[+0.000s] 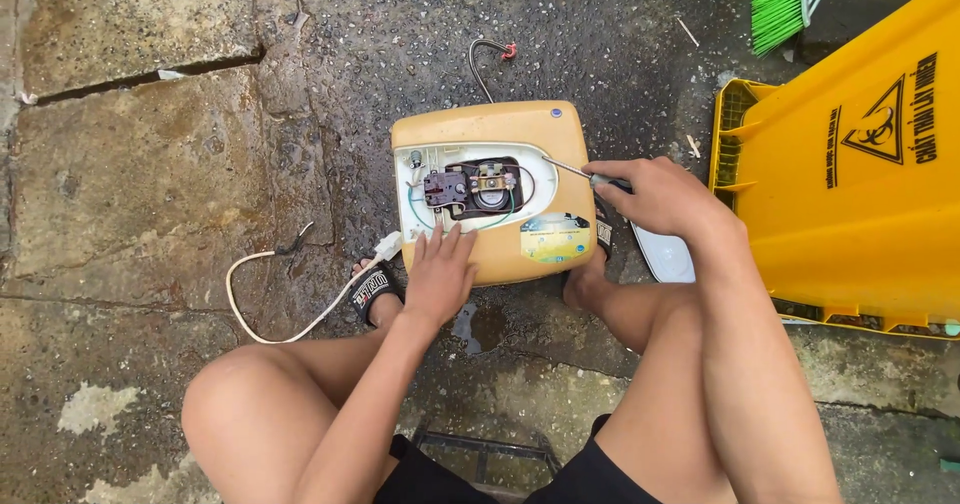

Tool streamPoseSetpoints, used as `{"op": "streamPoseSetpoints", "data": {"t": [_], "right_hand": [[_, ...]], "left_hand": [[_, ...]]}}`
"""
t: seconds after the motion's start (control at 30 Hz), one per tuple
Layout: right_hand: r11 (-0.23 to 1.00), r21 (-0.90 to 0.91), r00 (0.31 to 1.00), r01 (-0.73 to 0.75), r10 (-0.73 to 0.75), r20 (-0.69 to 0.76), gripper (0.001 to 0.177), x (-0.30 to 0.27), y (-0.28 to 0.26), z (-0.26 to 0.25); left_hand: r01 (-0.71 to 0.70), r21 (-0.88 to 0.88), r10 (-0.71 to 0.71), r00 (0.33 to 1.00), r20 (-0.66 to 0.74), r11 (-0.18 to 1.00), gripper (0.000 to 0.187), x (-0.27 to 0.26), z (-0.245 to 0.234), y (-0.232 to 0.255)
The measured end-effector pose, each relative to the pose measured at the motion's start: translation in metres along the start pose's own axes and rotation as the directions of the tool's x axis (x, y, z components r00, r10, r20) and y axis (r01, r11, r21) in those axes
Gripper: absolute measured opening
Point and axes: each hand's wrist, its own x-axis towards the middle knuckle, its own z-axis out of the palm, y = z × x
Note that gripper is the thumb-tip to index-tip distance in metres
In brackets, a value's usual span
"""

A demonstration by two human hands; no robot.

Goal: Disassembling and repairing a small water heater or similar appliance using a screwdriver.

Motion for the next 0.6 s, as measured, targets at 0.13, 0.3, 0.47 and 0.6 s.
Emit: {"op": "streamPoseSetpoints", "data": {"t": [0.13,0.3,0.47,0.6], "right_hand": [[1.0,0.008,1.0,0.016,-0.016,0.003,0.045,-0.005,-0.008,0.008],[1.0,-0.001,1.0,0.03,-0.03,0.008,0.046,0.0,-0.013,0.013],[0.999,-0.027,1.0,0.025,-0.025,0.005,0.045,0.007,-0.012,0.012],[0.999,-0.04,1.0,0.021,-0.021,0.004,0.045,0.006,-0.011,0.012]], "left_hand": [[0.062,-0.1,-0.068,0.996,-0.057,0.993,0.051,0.012,0.011,0.004],[0.063,0.014,-0.058,0.974,-0.217,0.998,0.049,0.022,0.025,0.004],[0.053,0.104,-0.017,0.946,-0.323,0.993,0.054,0.033,0.057,0.001],[0.022,0.153,0.019,0.964,-0.265,0.988,0.063,0.023,0.059,0.005]]}}
